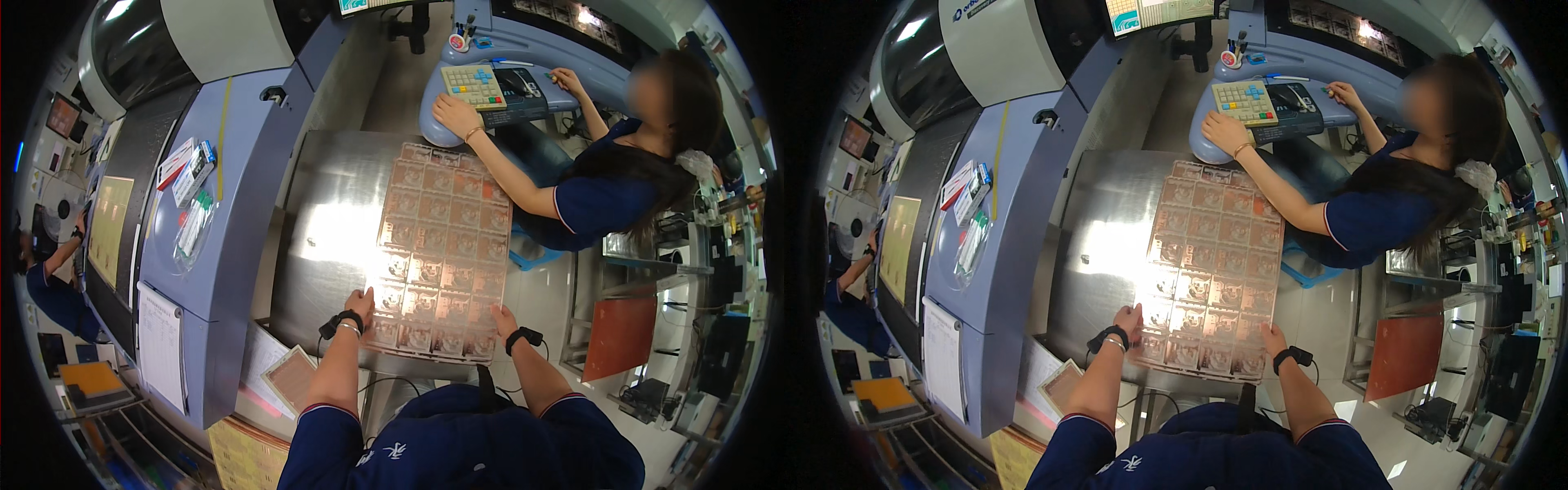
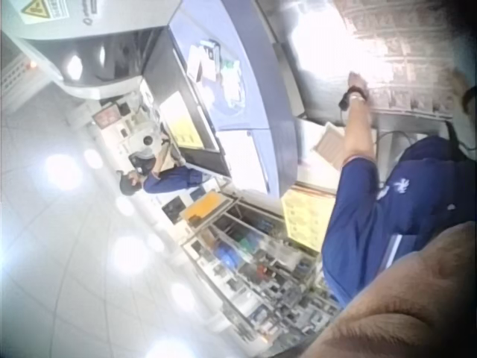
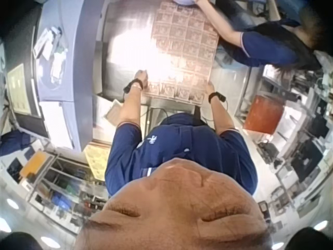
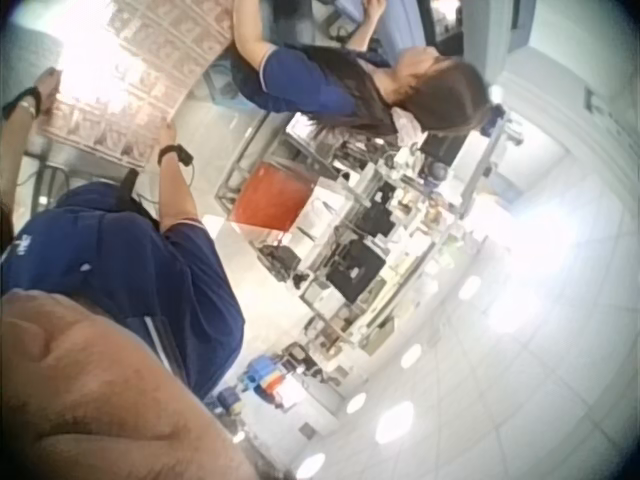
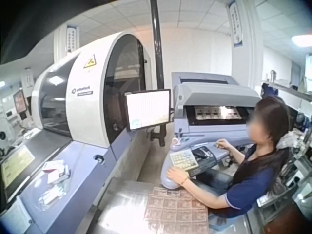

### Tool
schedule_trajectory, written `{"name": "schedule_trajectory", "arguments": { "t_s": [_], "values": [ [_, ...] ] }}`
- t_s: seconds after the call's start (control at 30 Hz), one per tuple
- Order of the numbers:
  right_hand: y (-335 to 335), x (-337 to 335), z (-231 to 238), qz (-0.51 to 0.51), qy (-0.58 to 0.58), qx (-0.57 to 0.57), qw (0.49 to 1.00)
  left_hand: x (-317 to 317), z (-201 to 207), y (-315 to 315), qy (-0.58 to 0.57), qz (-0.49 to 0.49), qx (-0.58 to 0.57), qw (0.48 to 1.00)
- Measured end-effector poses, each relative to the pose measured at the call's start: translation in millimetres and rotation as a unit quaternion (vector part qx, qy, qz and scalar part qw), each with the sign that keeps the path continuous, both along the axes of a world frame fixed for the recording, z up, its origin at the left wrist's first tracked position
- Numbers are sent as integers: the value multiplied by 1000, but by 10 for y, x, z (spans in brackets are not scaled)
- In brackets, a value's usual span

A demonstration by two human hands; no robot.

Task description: The recorder picks up a panel of circuit boards, transports it across a factory floor, and coordinates with a machine operator to place it for processing.

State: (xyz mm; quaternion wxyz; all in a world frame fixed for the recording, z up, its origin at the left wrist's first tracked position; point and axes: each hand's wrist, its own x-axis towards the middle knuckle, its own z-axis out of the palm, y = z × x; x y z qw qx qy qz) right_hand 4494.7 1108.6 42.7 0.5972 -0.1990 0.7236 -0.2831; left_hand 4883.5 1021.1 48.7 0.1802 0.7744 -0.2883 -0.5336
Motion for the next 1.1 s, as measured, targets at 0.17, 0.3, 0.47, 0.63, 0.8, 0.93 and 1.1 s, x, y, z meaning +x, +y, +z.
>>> {"name": "schedule_trajectory", "arguments": {
  "t_s": [0.17, 0.3, 0.47, 0.63, 0.8, 0.93, 1.1],
  "values": [
    [109, 54, 211, -23, -71, -23, 997, -21, -135, 270, 32, 66, -105, 992],
    [309, -5, 304, -54, -41, 11, 998, -293, 385, 362, -58, -26, -96, 993],
    [505, -82, 282, -84, -104, 6, 991, -383, 615, 758, -130, -5, -99, 987],
    [588, -137, 630, -65, -21, 86, 994, -729, 1003, 1061, -199, 1, -93, 976],
    [844, -502, 409, -17, -44, 66, 997, -1140, 1483, 1542, -247, 53, -106, 962],
    [1061, -730, 419, -5, -81, 47, 996, -1480, 1643, 1990, -310, 82, -117, 940],
    [1395, -981, 447, 32, -74, 14, 997, -1805, 1807, 2507, -322, 125, -130, 929]
  ]
}}
